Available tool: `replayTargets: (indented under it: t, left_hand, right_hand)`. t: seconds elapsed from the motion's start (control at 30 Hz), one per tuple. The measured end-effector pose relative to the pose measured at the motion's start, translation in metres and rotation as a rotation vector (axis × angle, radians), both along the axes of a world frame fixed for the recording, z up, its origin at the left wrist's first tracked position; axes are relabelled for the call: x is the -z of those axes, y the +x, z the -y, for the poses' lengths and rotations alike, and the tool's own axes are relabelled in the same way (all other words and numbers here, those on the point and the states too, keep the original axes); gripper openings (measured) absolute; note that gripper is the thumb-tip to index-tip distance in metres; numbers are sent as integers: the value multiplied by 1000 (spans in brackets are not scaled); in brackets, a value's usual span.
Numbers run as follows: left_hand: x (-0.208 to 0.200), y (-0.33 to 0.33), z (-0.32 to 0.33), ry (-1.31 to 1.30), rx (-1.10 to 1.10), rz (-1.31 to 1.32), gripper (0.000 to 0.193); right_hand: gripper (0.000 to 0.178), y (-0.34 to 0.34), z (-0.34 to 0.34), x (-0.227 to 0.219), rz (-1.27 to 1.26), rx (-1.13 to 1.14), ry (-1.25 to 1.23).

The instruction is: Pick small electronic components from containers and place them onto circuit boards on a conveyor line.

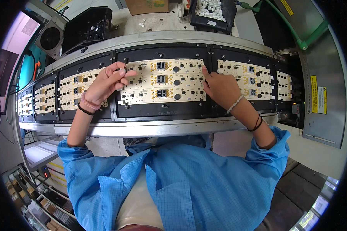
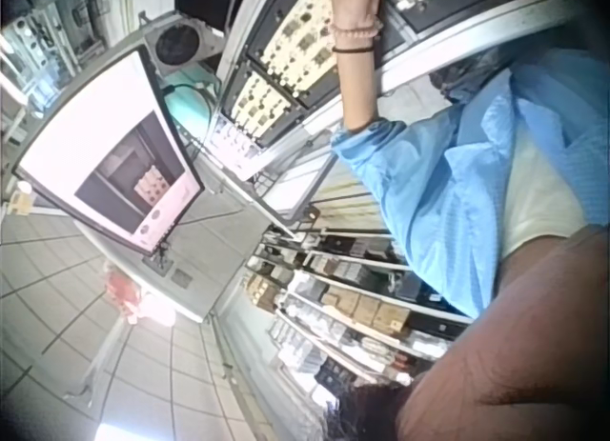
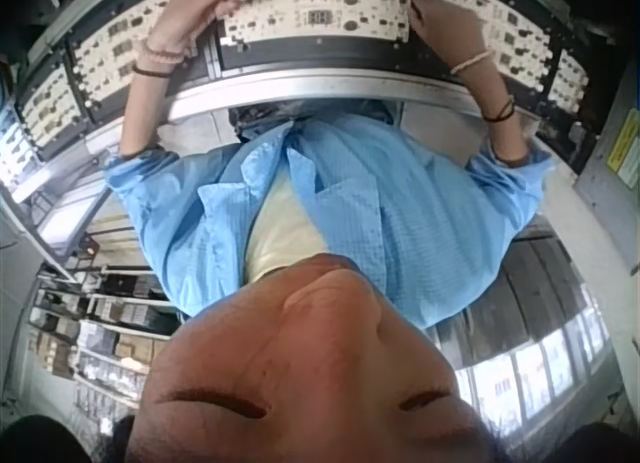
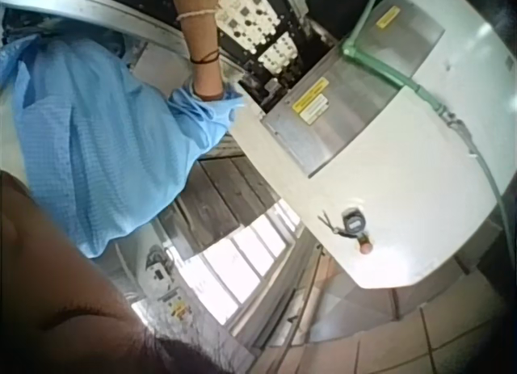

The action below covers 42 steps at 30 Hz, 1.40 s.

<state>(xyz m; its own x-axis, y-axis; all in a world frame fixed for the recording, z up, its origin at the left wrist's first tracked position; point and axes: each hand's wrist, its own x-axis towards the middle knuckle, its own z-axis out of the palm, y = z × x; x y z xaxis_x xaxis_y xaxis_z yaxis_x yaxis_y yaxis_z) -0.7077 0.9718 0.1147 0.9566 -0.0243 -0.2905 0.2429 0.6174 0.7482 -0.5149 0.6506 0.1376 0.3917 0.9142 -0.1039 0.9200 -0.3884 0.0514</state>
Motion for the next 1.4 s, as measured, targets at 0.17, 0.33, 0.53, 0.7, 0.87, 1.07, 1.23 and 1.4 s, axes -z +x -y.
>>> replayTargets:
  t: [0.17,0.33,0.53,0.7,0.87,1.07,1.23,1.4]
  left_hand:
    - [-2,5,16,355,34,34,17]
    - [-1,7,25,815,-3,144,16]
    - [8,6,41,1418,-104,365,6]
    - [10,8,43,1733,-138,443,11]
    - [13,9,41,1760,-129,480,10]
    - [13,10,41,1762,-88,489,10]
    - [4,1,38,1439,-122,257,19]
    - [23,-13,17,703,-193,223,25]
  right_hand:
    - [44,-6,-3,-6,-23,35,2]
    - [37,36,9,-2,-604,15,314]
    - [41,45,6,-6,-1628,655,736]
    - [30,50,2,-6,-1727,539,682]
    - [29,44,-3,-16,-1741,545,686]
    - [28,49,5,1,-1805,379,661]
    - [27,42,14,3,-1680,386,650]
    - [28,20,9,-22,-1424,501,409]
